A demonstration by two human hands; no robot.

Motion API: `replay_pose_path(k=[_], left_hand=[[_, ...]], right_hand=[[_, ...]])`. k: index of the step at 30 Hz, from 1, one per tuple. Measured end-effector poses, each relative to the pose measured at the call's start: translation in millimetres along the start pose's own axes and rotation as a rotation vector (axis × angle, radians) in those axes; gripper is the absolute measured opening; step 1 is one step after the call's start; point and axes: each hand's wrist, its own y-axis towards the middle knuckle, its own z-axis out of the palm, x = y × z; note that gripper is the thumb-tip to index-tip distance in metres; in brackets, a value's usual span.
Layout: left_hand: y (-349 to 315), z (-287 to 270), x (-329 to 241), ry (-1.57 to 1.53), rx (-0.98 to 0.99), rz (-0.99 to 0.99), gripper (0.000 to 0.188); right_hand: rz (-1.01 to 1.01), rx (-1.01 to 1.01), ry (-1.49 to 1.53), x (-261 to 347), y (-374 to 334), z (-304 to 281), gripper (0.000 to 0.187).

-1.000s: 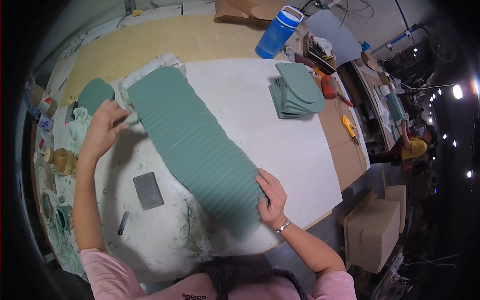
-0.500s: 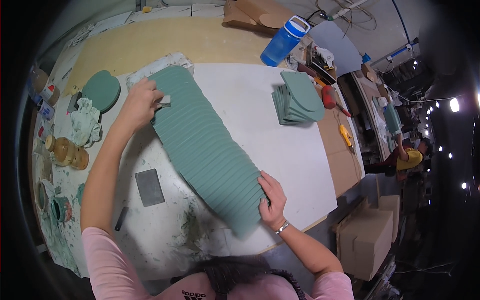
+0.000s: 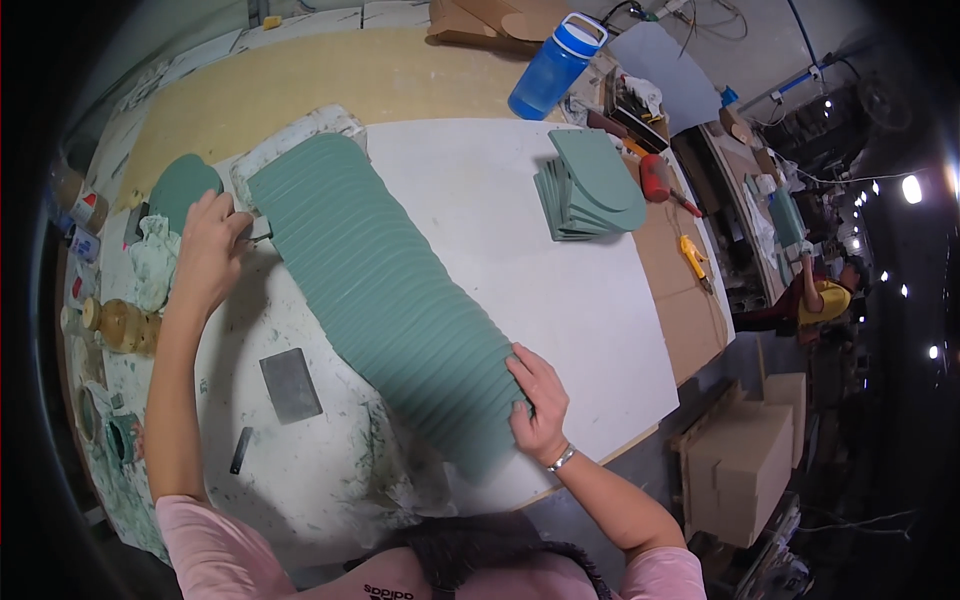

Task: The person uses a piece of sandpaper to rub the surfaces and edges of a stack of green foam blocks. They then wipe the dust off the blocks with a cloth.

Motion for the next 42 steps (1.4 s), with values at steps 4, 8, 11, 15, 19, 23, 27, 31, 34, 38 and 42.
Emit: replay_pose_path(k=[4, 8, 11, 15, 19, 23, 27, 31, 34, 38, 42], left_hand=[[6.9, 13.3, -4.5, -0.091, -0.103, 0.056, 0.020], [12.9, 16.0, -11.3, -0.075, -0.122, -0.015, 0.018], [14.0, 24.1, -17.5, -0.133, -0.086, -0.025, 0.018], [20.7, 17.5, -13.7, -0.125, -0.124, -0.061, 0.019], [16.8, 11.2, -32.2, -0.194, -0.019, -0.132, 0.020], [27.3, 36.3, -30.7, -0.213, -0.096, -0.124, 0.019], [50.7, 49.7, -33.7, -0.169, -0.235, -0.025, 0.016], [35.1, 63.9, 24.0, -0.071, -0.282, -0.309, 0.016], [32.7, 48.7, 13.7, -0.089, -0.261, -0.426, 0.019], [51.7, 54.5, -21.0, 0.007, -0.207, -0.089, 0.024], [77.0, 41.7, 47.4, 0.003, -0.054, -0.661, 0.024]], right_hand=[[-0.030, 0.012, -0.006, 4.7, 3.5, 1.5, 0.055], [-0.012, 0.015, 0.005, 2.9, 1.4, 3.1, 0.055], [-0.002, 0.012, -0.006, 0.9, 2.4, 0.7, 0.052], [-0.012, 0.013, 0.016, 3.7, 4.5, 3.5, 0.049], [0.017, 0.010, -0.010, -3.1, 0.8, -2.2, 0.048], [-0.009, 0.011, -0.006, 3.0, 3.4, 0.5, 0.052], [0.003, 0.022, 0.008, 2.9, 3.6, 3.0, 0.057], [0.018, 0.027, -0.022, 1.6, 0.7, 0.4, 0.056], [-0.013, 0.014, -0.028, 2.1, 2.6, -1.3, 0.056], [-0.013, 0.015, -0.021, 0.6, 3.9, -2.7, 0.056], [-0.008, 0.007, 0.022, 1.5, 2.0, 4.3, 0.053]])
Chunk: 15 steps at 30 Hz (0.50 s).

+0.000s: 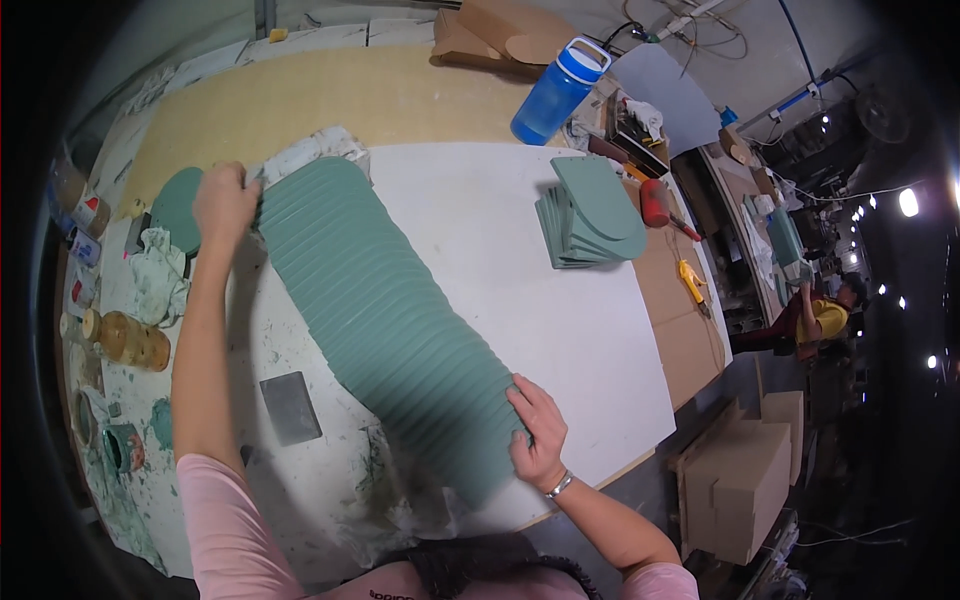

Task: The person uses a piece of sandpaper to rub the surfaces and edges of a stack of green foam blocks. They then wipe the dust off the blocks with a cloth.

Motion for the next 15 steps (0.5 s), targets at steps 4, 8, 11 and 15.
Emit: replay_pose_path(k=[4, 8, 11, 15], left_hand=[[-32.8, 16.2, -43.5, -0.207, -0.171, 0.389, 0.022], [1.2, 21.0, -45.7, -0.020, -0.084, 0.177, 0.023], [12.2, 16.6, -54.9, -0.017, -0.007, 0.122, 0.025], [7.6, 43.6, -75.7, -0.067, -0.099, 0.276, 0.025]], right_hand=[[0.011, -0.003, -0.051, -0.9, 1.0, -6.3, 0.056], [-0.008, -0.007, -0.022, 0.4, 2.0, -3.8, 0.056], [0.005, -0.002, -0.026, -0.2, 0.9, -3.3, 0.055], [0.005, -0.002, -0.041, 0.9, 1.9, -4.2, 0.055]])
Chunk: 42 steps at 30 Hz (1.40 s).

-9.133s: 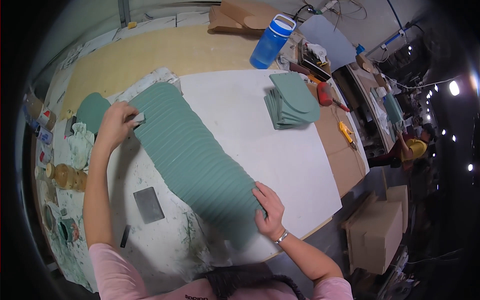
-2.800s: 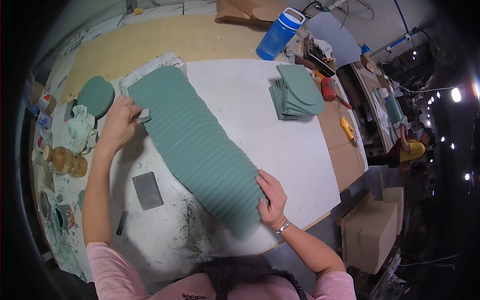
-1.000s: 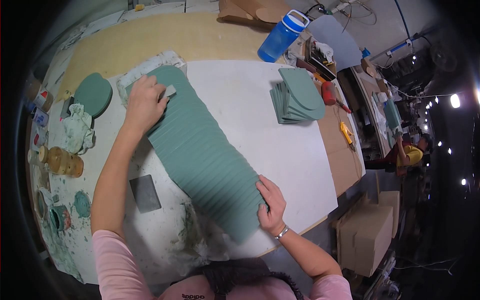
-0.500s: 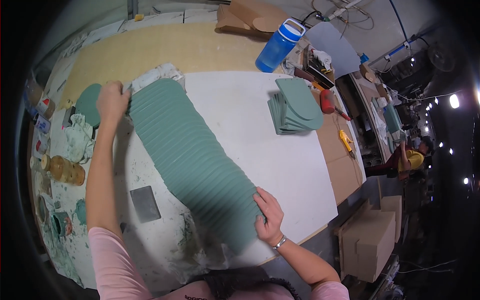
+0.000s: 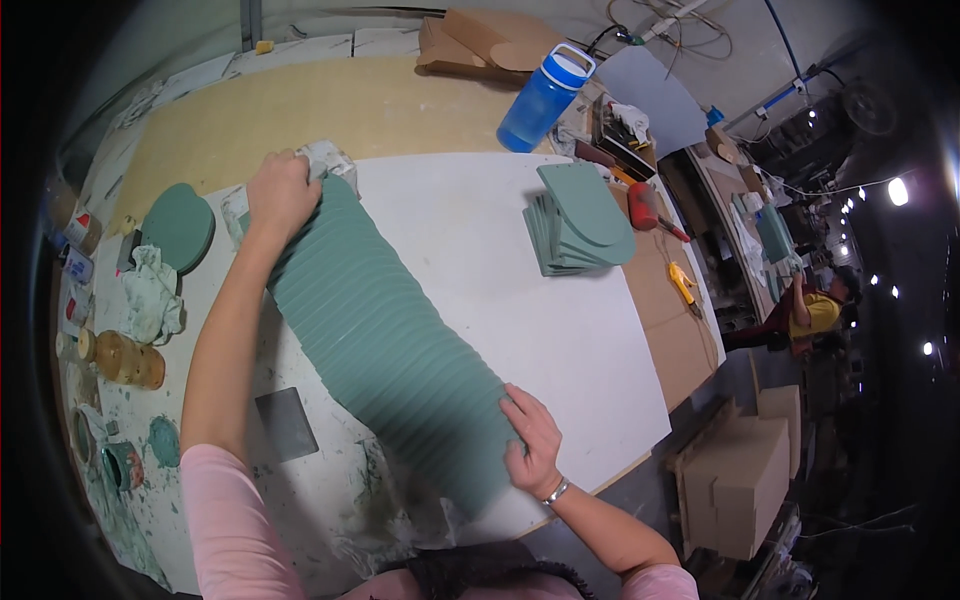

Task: The person uses a piece of sandpaper to rub the surfaces and edges of a stack of green foam blocks. They then wipe the dust off the blocks with a cloth.

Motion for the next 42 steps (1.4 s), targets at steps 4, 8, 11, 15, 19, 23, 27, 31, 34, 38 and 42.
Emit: replay_pose_path(k=[4, 8, 11, 15, 19, 23, 27, 31, 34, 38, 42], left_hand=[[9.7, -13.9, -4.7, -0.003, 0.032, -0.088, 0.023], [1.0, -4.8, 24.2, 0.025, 0.026, -0.048, 0.026], [-16.4, -19.3, 51.6, -0.011, 0.041, -0.171, 0.031], [-39.9, -49.1, 99.3, 0.033, 0.134, -0.373, 0.031], [-57.4, -64.8, 82.4, -0.096, 0.063, -0.399, 0.027], [-54.2, -50.0, 89.5, -0.049, -0.014, -0.144, 0.023], [-51.5, -51.6, 68.5, -0.062, -0.051, -0.075, 0.022], [-33.4, -33.8, 25.2, -0.044, 0.028, 0.054, 0.019], [-7.2, -12.4, 12.5, -0.054, -0.001, 0.077, 0.015], [22.4, 7.3, -1.3, -0.042, 0.045, 0.227, 0.014], [37.5, 3.6, 6.2, -0.069, 0.095, 0.349, 0.013]], right_hand=[[0.001, 0.006, 0.002, 0.2, -0.7, -1.3, 0.054], [-0.014, 0.009, 0.018, 7.7, 2.8, 0.1, 0.052], [-0.021, -0.007, 0.021, 3.5, 0.3, -1.4, 0.051], [-0.005, -0.005, 0.016, -0.5, -1.6, 0.7, 0.053], [0.002, 0.000, 0.012, 0.2, -2.4, -0.8, 0.054], [-0.014, 0.001, 0.031, 2.1, -1.3, 1.3, 0.054], [-0.006, 0.000, 0.009, 1.0, -1.2, 2.0, 0.054], [-0.008, -0.001, 0.003, -0.4, -2.9, 0.1, 0.055], [0.016, 0.006, 0.028, 5.5, -0.5, 1.2, 0.056], [0.022, 0.017, 0.009, -1.7, -4.1, 1.0, 0.054], [0.023, 0.012, -0.001, -4.9, -4.5, -1.4, 0.052]])
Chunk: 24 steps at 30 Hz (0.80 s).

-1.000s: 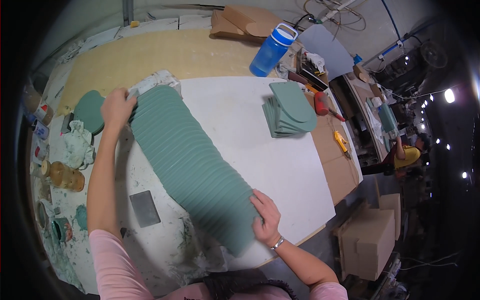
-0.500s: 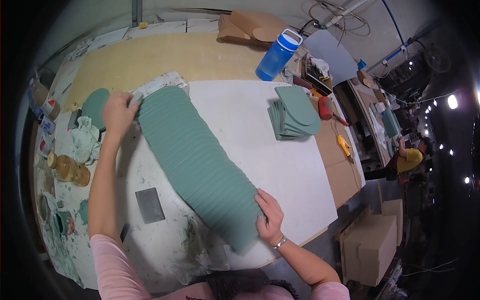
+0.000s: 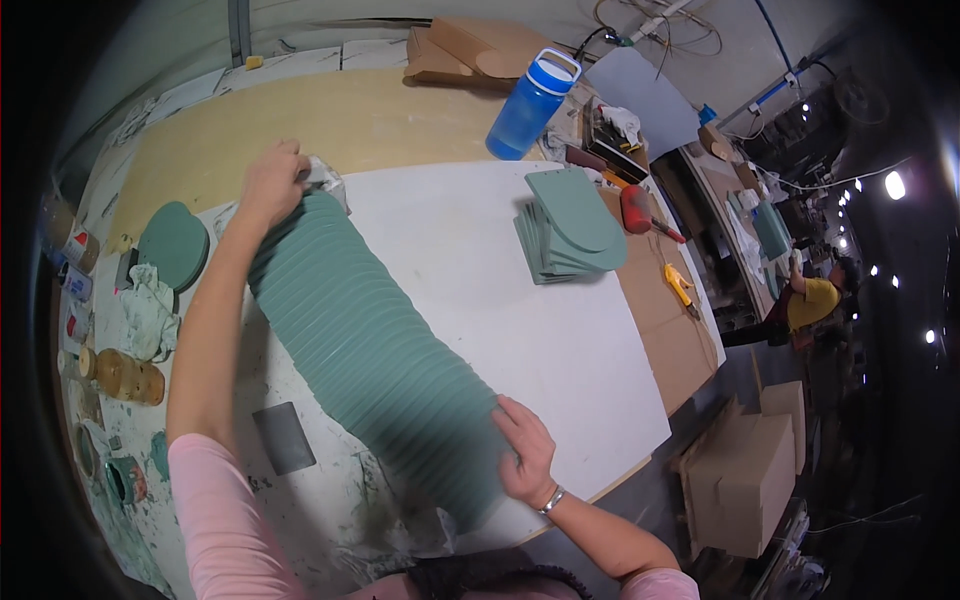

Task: The person uses a piece of sandpaper to rub the surfaces and edges of a stack of green foam blocks. They then wipe the dust off the blocks with a cloth.

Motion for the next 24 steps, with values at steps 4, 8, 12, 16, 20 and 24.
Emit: replay_pose_path(k=[4, 8, 12, 16, 20, 24], left_hand=[[-10.2, -18.2, 38.2, 0.118, 0.071, 0.018, 0.010], [-19.3, -37.7, 7.5, 0.124, 0.043, 0.021, 0.009], [-4.8, -7.4, -2.2, 0.135, -0.036, 0.111, 0.009], [0.7, 4.5, 14.4, 0.134, -0.099, 0.042, 0.012], [-13.7, -14.4, 9.3, 0.082, -0.002, 0.067, 0.013], [-32.1, -32.8, 19.1, -0.019, -0.034, -0.156, 0.023]], right_hand=[[-0.023, -0.009, 0.003, 1.1, 3.4, -0.3, 0.050], [-0.019, -0.004, -0.016, 0.9, 4.3, -0.8, 0.049], [-0.025, 0.003, -0.015, 0.1, 2.4, 0.5, 0.049], [-0.014, 0.009, -0.001, 1.6, 0.3, 3.4, 0.050], [-0.008, 0.020, -0.032, 0.2, 0.8, -0.6, 0.050], [-0.013, 0.021, 0.007, 2.1, 2.7, 2.8, 0.051]])
